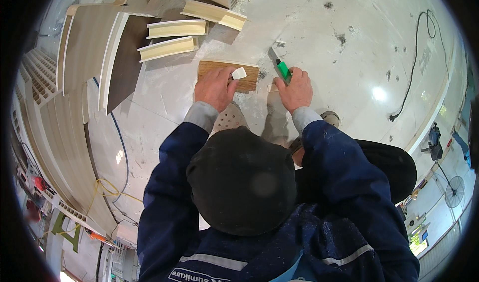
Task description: The person trims small white wooden pieces using a green utility knife on a dark brown table. They then move to the floor and continue trimming similar pieces, occasionally picking up and inspecting them.
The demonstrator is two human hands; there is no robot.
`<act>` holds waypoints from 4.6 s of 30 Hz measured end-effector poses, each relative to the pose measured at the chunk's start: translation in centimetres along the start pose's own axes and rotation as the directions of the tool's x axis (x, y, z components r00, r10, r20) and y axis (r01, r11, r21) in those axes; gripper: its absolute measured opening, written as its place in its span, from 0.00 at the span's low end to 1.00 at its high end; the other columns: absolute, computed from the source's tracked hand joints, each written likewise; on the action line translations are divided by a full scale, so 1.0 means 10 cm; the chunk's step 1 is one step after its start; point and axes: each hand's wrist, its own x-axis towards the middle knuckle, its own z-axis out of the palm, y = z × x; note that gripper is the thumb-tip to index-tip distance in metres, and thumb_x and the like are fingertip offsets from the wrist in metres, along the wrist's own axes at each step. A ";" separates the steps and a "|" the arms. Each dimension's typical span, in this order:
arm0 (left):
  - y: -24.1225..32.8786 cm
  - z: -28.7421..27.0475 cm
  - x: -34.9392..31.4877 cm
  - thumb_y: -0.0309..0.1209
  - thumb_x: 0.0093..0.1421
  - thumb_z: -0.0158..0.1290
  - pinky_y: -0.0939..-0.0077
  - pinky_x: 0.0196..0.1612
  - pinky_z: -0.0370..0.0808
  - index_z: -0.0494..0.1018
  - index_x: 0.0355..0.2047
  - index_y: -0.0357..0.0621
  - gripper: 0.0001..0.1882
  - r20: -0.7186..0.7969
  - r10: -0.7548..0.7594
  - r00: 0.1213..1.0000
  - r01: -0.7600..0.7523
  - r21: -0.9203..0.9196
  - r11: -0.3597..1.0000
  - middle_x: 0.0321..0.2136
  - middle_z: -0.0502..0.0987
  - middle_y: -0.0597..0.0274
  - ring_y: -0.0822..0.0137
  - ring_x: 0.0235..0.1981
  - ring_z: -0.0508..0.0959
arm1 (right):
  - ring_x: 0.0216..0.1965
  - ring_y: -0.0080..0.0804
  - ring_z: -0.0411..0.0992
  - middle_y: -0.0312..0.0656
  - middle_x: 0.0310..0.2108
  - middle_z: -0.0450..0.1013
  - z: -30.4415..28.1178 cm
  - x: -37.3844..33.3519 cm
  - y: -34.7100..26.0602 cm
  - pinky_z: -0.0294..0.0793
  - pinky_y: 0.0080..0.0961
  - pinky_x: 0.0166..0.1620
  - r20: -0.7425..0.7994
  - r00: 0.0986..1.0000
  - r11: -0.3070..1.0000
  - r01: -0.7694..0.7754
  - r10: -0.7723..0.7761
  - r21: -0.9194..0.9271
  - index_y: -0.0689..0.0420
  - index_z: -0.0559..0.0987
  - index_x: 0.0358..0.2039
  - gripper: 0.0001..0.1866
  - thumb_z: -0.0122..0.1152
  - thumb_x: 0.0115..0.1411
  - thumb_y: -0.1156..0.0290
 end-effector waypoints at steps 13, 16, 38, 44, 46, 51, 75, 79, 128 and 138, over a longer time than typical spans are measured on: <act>0.05 0.27 -0.14 0.38 0.62 0.64 0.65 0.45 0.80 0.79 0.53 0.48 0.20 -0.154 -0.198 0.968 0.181 -0.119 0.976 0.40 0.83 0.60 0.62 0.40 0.84 | 0.40 0.66 0.79 0.63 0.41 0.79 -0.13 -0.33 -0.33 0.76 0.59 0.44 0.352 0.901 0.935 0.137 -0.255 0.326 0.58 0.68 0.51 0.18 0.53 0.69 0.59; 0.03 0.25 -0.13 0.38 0.62 0.65 0.66 0.44 0.80 0.80 0.52 0.48 0.19 -0.163 -0.170 0.972 0.150 -0.128 0.980 0.39 0.84 0.60 0.63 0.39 0.84 | 0.36 0.65 0.79 0.62 0.36 0.79 -0.13 -0.45 -0.50 0.77 0.58 0.40 0.459 0.861 0.963 0.116 -0.219 0.242 0.59 0.68 0.48 0.17 0.52 0.71 0.59; -0.08 0.27 -0.13 0.35 0.62 0.65 0.66 0.42 0.81 0.80 0.54 0.47 0.20 -0.143 -0.115 0.983 0.088 -0.185 0.979 0.37 0.85 0.59 0.62 0.37 0.85 | 0.36 0.62 0.81 0.60 0.34 0.81 -0.13 -0.43 -0.69 0.78 0.56 0.40 0.548 0.810 0.978 0.188 -0.208 0.093 0.61 0.68 0.46 0.17 0.50 0.70 0.58; -0.05 0.27 -0.13 0.38 0.63 0.63 0.63 0.42 0.80 0.80 0.52 0.51 0.18 -0.042 -0.241 0.970 0.211 -0.358 0.910 0.37 0.85 0.62 0.59 0.38 0.85 | 0.35 0.63 0.81 0.61 0.32 0.81 -0.17 -0.39 -0.71 0.78 0.56 0.41 0.576 0.798 0.984 0.150 -0.180 0.100 0.62 0.68 0.46 0.18 0.50 0.70 0.58; -0.04 0.28 -0.13 0.38 0.63 0.63 0.65 0.42 0.81 0.80 0.54 0.50 0.19 0.022 -0.324 0.946 0.304 -0.413 0.859 0.37 0.86 0.62 0.61 0.37 0.85 | 0.36 0.63 0.81 0.61 0.33 0.81 -0.18 -0.38 -0.73 0.78 0.56 0.42 0.585 0.793 0.986 0.145 -0.167 0.085 0.62 0.68 0.46 0.18 0.50 0.70 0.57; 0.00 0.26 -0.09 0.35 0.64 0.63 0.71 0.44 0.81 0.77 0.57 0.43 0.22 0.101 -0.381 0.919 0.384 -0.448 0.808 0.38 0.85 0.59 0.67 0.37 0.84 | 0.37 0.63 0.81 0.60 0.33 0.81 -0.21 -0.38 -0.77 0.78 0.56 0.42 0.601 0.786 0.988 0.147 -0.145 0.045 0.62 0.69 0.46 0.18 0.50 0.70 0.57; -0.11 0.28 0.04 0.28 0.67 0.61 0.78 0.37 0.81 0.80 0.48 0.35 0.12 0.195 -0.490 0.849 0.491 -0.633 0.599 0.36 0.86 0.56 0.73 0.33 0.83 | 0.40 0.62 0.81 0.60 0.37 0.82 -0.38 -0.30 -0.95 0.78 0.54 0.45 0.677 0.733 0.998 0.064 -0.064 0.024 0.63 0.69 0.46 0.18 0.51 0.70 0.58; -0.07 0.29 0.04 0.27 0.67 0.61 0.76 0.39 0.83 0.80 0.47 0.34 0.12 0.236 -0.511 0.826 0.503 -0.717 0.483 0.37 0.85 0.52 0.70 0.34 0.84 | 0.39 0.62 0.81 0.61 0.37 0.82 -0.30 -0.33 -0.89 0.78 0.56 0.44 0.676 0.735 0.997 0.075 -0.058 0.004 0.61 0.69 0.46 0.17 0.51 0.70 0.59; 0.03 0.25 0.05 0.29 0.64 0.62 0.72 0.39 0.80 0.82 0.41 0.38 0.08 0.139 -0.524 0.840 0.481 -0.636 0.603 0.33 0.86 0.53 0.67 0.33 0.86 | 0.38 0.64 0.81 0.63 0.36 0.81 -0.29 -0.31 -0.92 0.78 0.58 0.43 0.702 0.712 0.999 0.035 -0.005 -0.028 0.61 0.68 0.47 0.18 0.52 0.68 0.58; 0.11 0.20 0.06 0.33 0.64 0.63 0.71 0.39 0.81 0.82 0.42 0.40 0.11 0.157 -0.527 0.835 0.531 -0.482 0.697 0.34 0.87 0.54 0.66 0.33 0.86 | 0.40 0.63 0.81 0.63 0.37 0.81 -0.22 -0.45 -0.74 0.78 0.56 0.44 0.728 0.686 1.000 0.016 -0.002 -0.012 0.61 0.67 0.47 0.19 0.53 0.68 0.57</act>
